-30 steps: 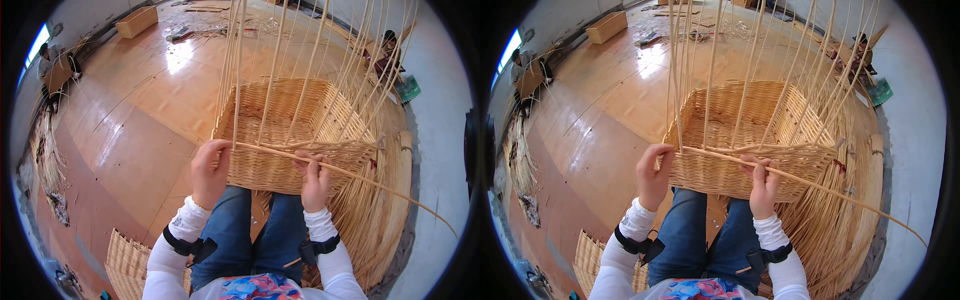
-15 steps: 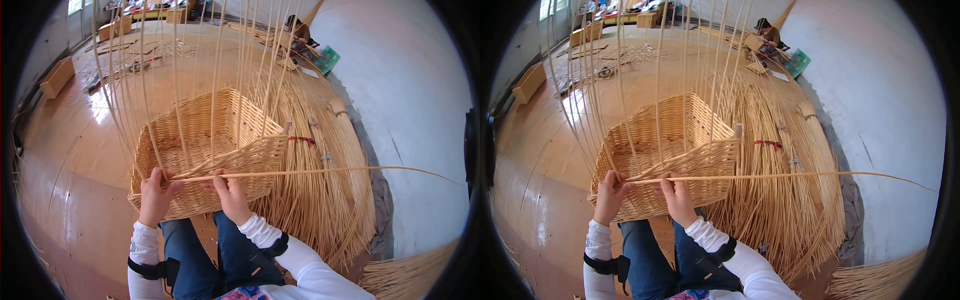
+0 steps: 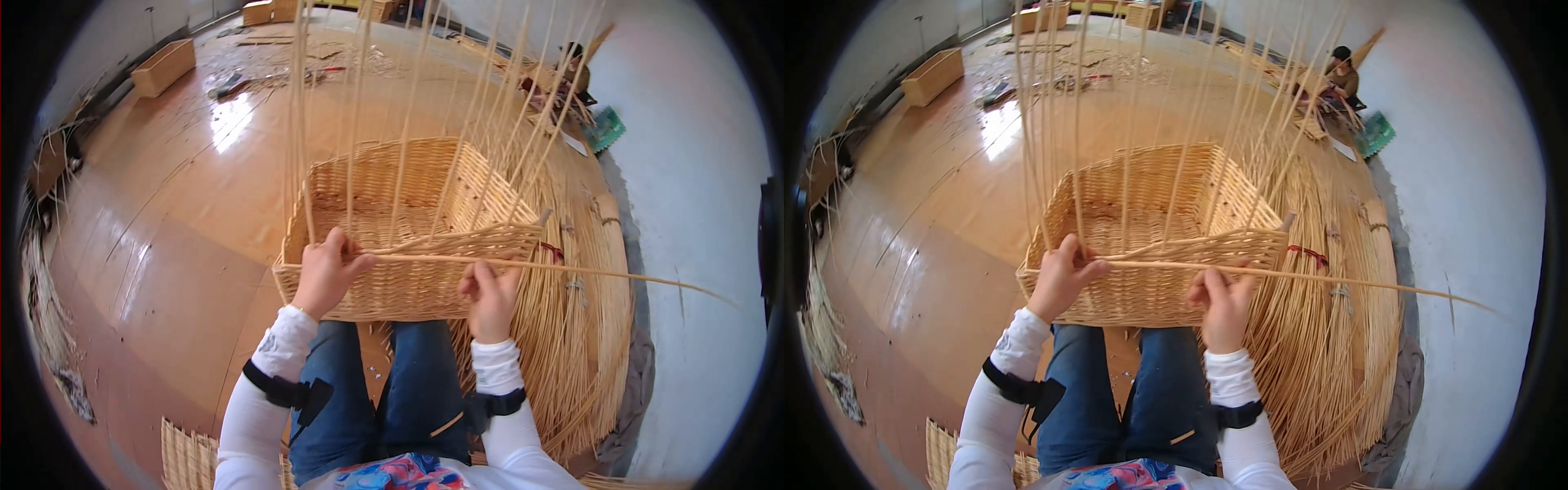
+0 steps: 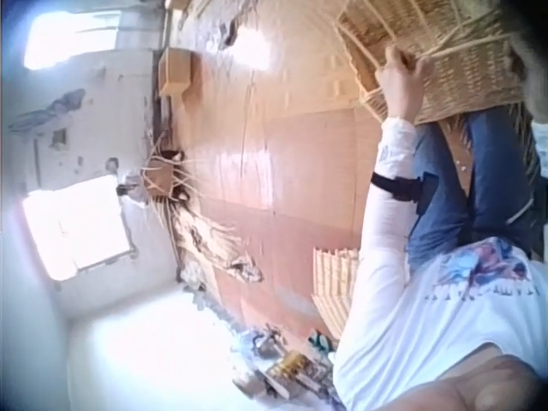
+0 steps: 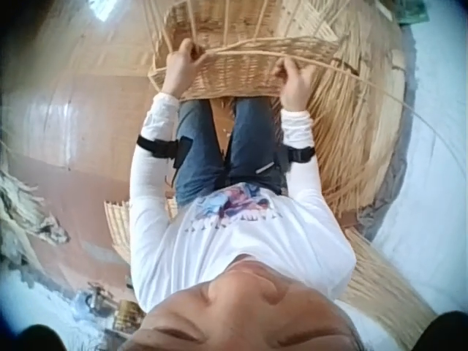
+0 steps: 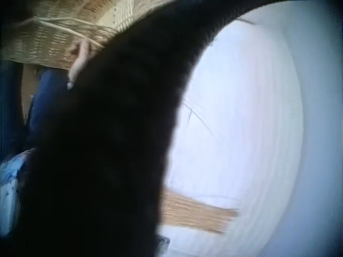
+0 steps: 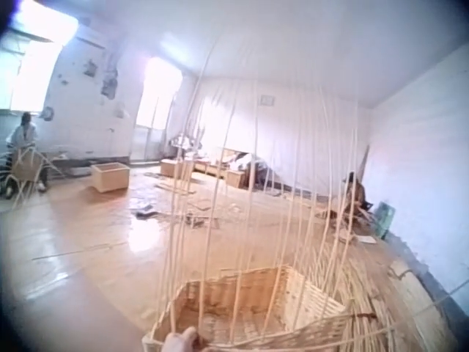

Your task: Weaving a large wicker basket using long wooden strands.

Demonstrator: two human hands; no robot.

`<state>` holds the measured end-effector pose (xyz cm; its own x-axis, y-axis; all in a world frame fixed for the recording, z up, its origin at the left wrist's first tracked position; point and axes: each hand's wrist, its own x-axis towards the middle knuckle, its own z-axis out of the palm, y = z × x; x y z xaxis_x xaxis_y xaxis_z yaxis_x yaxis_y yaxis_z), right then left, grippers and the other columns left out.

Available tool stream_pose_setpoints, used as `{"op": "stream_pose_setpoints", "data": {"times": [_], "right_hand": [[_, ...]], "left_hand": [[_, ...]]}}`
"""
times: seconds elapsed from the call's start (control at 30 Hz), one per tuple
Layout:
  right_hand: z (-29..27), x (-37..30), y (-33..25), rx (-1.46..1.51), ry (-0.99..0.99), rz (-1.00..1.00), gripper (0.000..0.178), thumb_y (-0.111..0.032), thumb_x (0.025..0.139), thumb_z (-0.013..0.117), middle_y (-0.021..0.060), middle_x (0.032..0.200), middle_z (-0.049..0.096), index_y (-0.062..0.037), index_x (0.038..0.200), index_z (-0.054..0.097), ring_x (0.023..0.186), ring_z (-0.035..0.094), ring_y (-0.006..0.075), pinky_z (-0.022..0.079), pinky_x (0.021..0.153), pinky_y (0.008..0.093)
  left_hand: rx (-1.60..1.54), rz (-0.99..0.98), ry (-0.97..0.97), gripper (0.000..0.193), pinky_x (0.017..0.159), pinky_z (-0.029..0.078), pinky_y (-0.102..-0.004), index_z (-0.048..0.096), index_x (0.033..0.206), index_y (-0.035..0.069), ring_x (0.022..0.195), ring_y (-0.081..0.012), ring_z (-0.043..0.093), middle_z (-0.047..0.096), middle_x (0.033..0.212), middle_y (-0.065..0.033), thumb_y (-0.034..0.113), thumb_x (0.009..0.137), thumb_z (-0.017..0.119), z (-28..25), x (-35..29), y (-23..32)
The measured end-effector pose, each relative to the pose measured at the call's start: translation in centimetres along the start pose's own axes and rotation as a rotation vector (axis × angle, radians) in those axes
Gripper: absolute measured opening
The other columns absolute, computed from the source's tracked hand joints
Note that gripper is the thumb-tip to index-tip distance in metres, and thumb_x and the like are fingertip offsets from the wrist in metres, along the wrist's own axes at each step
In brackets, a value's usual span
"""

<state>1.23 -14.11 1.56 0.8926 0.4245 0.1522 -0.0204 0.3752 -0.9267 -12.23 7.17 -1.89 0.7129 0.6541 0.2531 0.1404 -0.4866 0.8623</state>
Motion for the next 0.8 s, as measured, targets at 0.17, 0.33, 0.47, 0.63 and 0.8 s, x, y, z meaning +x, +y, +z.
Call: {"op": "stream_pose_setpoints", "data": {"times": [0.17,0.33,0.47,0.63,0.8], "right_hand": [[0.2,3.7,-2.2,-0.117,-0.096,0.21,0.038,-0.006,0.099,0.049,0.0144,0.083,0.063,-0.0127,0.127,0.025,0.064,0.065,0.0199,0.055,0.051,0.0278],[3.6,5.6,-5.5,-0.34,-0.185,0.213,0.036,-0.007,0.099,0.047,0.0171,0.086,0.064,-0.0106,0.128,0.026,0.063,0.066,0.0218,0.056,0.051,0.0289],[8.9,6.3,-7.5,-0.743,-0.454,-0.104,0.037,-0.009,0.099,0.048,0.0149,0.078,0.065,-0.0058,0.13,0.027,0.064,0.067,0.0214,0.056,0.055,0.0309],[15.3,8.4,-6.0,-1.175,-0.652,-0.5,0.045,-0.009,0.093,0.054,0.0188,0.069,0.064,-0.0019,0.133,0.034,0.062,0.065,0.0362,0.052,0.052,0.0441],[17.4,9.4,-5.6,-1.394,-0.583,-0.646,0.048,-0.015,0.092,0.055,0.0215,0.069,0.063,-0.0036,0.134,0.035,0.065,0.064,0.0407,0.051,0.057,0.0506]], "left_hand": [[0.08,-0.061,-0.024,0.042,0.075,0.038,-0.0389,0.054,0.079,0.006,0.063,-0.0301,0.059,0.064,0.066,-0.0095,0.041,0.078,0.077,0.1,0.1,0.0],[0.055,-0.063,0.016,0.042,0.074,0.034,-0.0388,0.054,0.078,0.007,0.058,-0.0291,0.054,0.062,0.062,-0.0077,0.043,0.079,0.075,0.3,0.0,0.3],[0.083,-0.048,0.079,0.043,0.064,0.04,-0.037,0.053,0.073,0.005,0.056,-0.0275,0.055,0.059,0.059,-0.0089,0.041,0.08,0.076,0.6,0.0,0.3],[0.107,-0.077,0.185,0.042,0.069,0.036,-0.039,0.054,0.069,0.008,0.055,-0.0313,0.051,0.058,0.057,-0.0091,0.045,0.083,0.069,1.6,-0.2,0.3],[0.153,-0.04,0.286,0.037,0.051,0.042,-0.0409,0.058,0.072,0.001,0.052,-0.0306,0.056,0.058,0.057,-0.0137,0.033,0.084,0.071,1.8,0.1,0.1]]}}
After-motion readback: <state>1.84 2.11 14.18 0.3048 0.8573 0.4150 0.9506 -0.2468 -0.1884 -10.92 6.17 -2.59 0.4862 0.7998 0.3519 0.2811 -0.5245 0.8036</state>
